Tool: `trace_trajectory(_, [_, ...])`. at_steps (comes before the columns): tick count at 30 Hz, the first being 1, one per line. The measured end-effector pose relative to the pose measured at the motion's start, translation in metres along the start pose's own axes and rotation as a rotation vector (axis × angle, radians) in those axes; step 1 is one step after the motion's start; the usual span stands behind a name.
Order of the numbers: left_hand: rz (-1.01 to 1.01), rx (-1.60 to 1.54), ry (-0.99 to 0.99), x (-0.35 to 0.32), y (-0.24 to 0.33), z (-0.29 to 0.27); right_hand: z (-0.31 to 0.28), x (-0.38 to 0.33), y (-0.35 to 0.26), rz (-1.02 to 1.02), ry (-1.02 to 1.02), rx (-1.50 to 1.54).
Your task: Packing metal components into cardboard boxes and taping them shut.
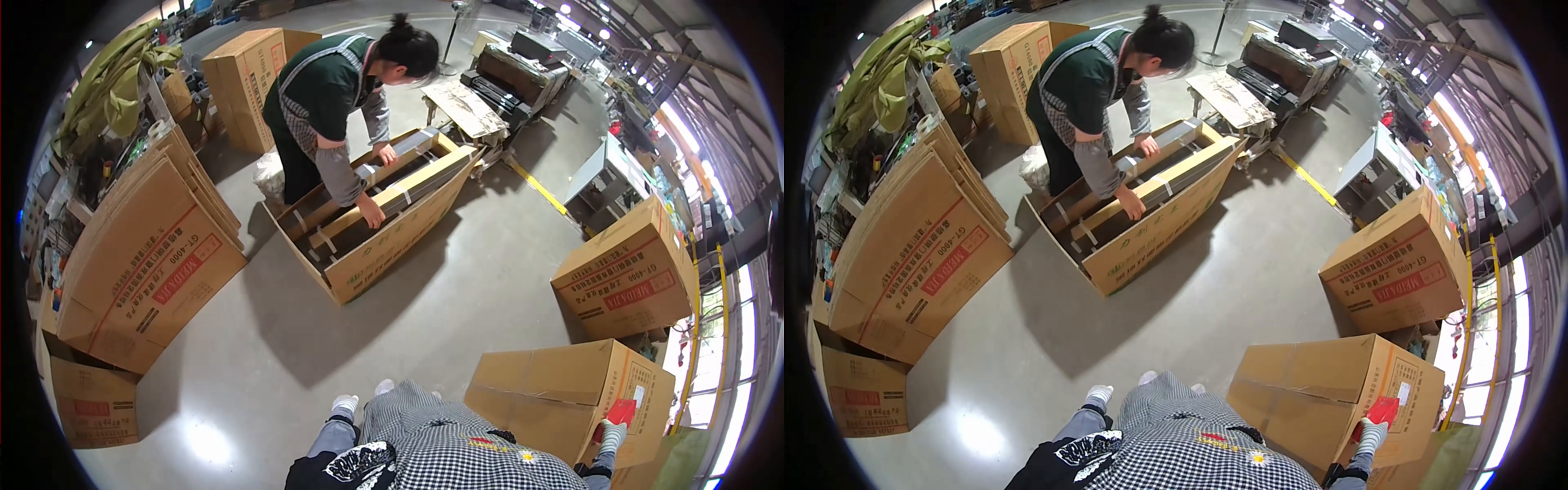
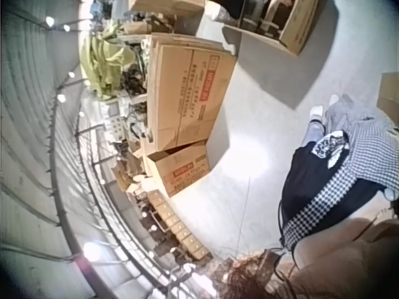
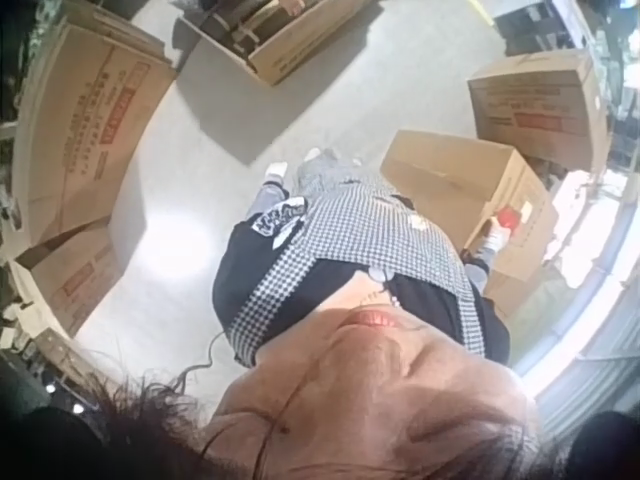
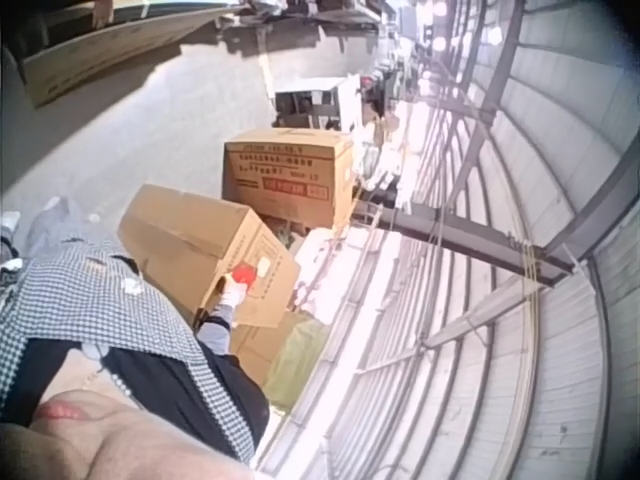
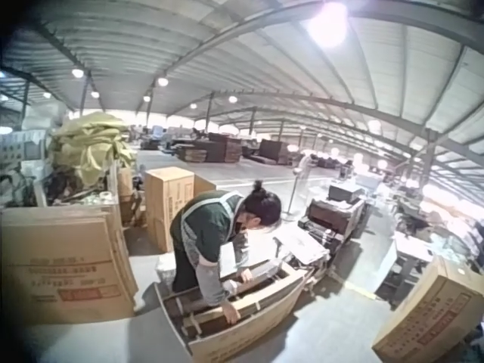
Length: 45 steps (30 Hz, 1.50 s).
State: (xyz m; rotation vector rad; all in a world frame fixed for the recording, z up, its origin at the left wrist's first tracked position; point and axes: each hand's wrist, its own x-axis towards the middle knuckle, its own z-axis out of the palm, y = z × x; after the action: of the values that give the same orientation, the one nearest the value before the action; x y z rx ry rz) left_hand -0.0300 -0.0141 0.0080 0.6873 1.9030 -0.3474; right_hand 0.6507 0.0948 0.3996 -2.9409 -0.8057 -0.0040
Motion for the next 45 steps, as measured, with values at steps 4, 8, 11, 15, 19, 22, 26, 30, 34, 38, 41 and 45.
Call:
trace_trajectory(4, [0.031, 0.026, -0.054, 0.006, -0.002, 0.001, -0.005, -0.006, -0.004, -0.031, 0.013, -0.028])
trace_trajectory(8, [0.039, -0.011, -0.022, -0.001, -0.003, -0.003, -0.002, -0.001, -0.001, -0.041, 0.033, -0.015])
trace_trajectory(11, [-0.021, -0.022, -0.069, -0.009, -0.002, -0.014, -0.005, -0.007, -0.008, -0.013, 0.009, 0.013])
trace_trajectory(15, [-0.027, -0.032, -0.052, -0.007, -0.002, -0.019, 0.005, 0.003, 0.006, -0.023, 0.068, 0.067])
trace_trajectory(19, [-0.026, -0.026, -0.064, 0.002, -0.01, -0.011, 0.0, -0.008, -0.006, -0.02, 0.015, 0.261])
trace_trajectory(22, [0.013, -0.005, -0.067, 0.02, -0.028, 0.008, 0.012, 0.006, 0.005, -0.016, 0.019, 0.284])
trace_trajectory(26, [0.029, -0.049, -0.079, 0.008, -0.026, 0.01, 0.017, 0.02, 0.03, -0.002, 0.037, 0.238])
trace_trajectory(30, [0.013, -0.058, -0.06, 0.035, -0.074, 0.051, 0.028, 0.025, 0.019, -0.022, -0.032, 0.475])
trace_trajectory(34, [0.004, -0.059, -0.102, 0.019, -0.064, 0.029, 0.022, 0.031, 0.031, 0.006, 0.001, 0.436])
trace_trajectory(38, [-0.019, -0.052, -0.148, 0.004, -0.058, 0.009, 0.018, 0.02, 0.014, 0.045, -0.01, 0.433])
trace_trajectory(41, [-0.027, -0.108, -0.139, -0.013, -0.04, -0.01, 0.021, 0.029, 0.026, 0.043, 0.003, 0.461])
trace_trajectory(45, [-0.023, -0.118, -0.1, -0.003, -0.049, -0.005, 0.03, 0.033, 0.028, 0.003, -0.037, 0.449])
